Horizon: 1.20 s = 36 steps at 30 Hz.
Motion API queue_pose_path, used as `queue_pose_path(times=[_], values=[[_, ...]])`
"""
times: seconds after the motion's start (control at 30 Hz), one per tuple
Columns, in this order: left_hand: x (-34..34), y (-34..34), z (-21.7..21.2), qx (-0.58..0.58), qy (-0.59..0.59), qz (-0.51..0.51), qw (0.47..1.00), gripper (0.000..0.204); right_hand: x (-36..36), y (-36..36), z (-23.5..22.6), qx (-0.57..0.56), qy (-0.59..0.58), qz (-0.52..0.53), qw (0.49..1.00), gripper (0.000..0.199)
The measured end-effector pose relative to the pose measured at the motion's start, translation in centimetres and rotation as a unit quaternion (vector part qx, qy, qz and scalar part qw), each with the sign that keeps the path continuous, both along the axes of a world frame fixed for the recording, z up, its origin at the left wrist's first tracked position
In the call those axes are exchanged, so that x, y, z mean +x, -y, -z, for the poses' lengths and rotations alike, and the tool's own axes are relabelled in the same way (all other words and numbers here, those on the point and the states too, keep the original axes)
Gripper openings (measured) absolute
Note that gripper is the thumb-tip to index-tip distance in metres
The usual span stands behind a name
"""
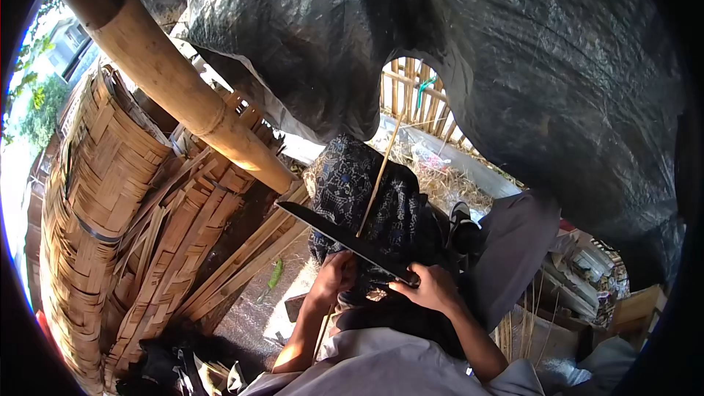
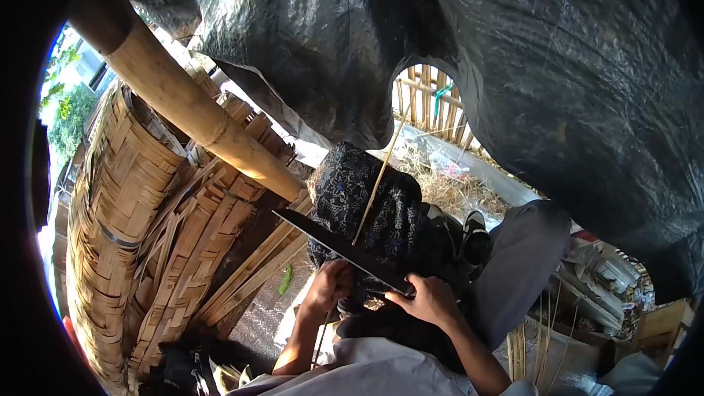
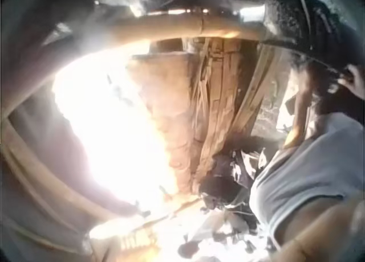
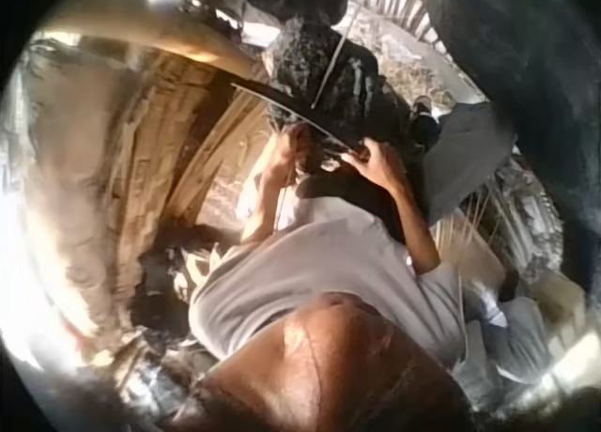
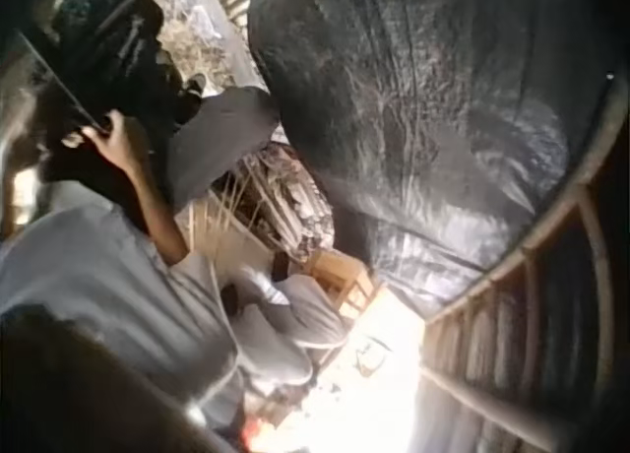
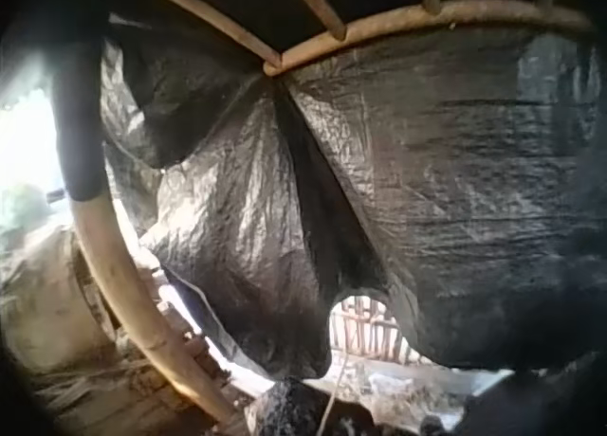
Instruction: The person shaves and smooths a thin bamboo stick using a knife.
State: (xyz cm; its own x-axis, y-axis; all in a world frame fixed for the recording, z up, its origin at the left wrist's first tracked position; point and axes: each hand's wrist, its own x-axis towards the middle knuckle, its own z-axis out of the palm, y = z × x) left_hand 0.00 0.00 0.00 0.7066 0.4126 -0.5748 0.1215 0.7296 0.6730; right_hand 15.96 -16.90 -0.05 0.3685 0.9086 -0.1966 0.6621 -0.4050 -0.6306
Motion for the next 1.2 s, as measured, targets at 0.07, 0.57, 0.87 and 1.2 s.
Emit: queue_pose_path(times=[0.07,0.57,0.87,1.2], values=[[0.4,1.1,0.2,-0.013,0.008,0.004,1.0,0.04,0.6,1.3,-1.2,0.03,0.008,-0.014,0.999,0.05],[2.1,1.1,2.5,0.044,-0.011,0.003,0.999,0.047,6.8,-0.8,-3.7,0.031,0.181,-0.065,0.981,0.035],[3.0,0.1,3.0,0.022,-0.005,0.049,0.999,0.039,10.4,-5.5,-2.4,-0.04,0.222,-0.098,0.969,0.046],[5.3,2.0,2.9,0.11,-0.151,0.01,0.982,0.04,8.1,-6.3,3.2,0.058,0.14,-0.085,0.985,0.052]])
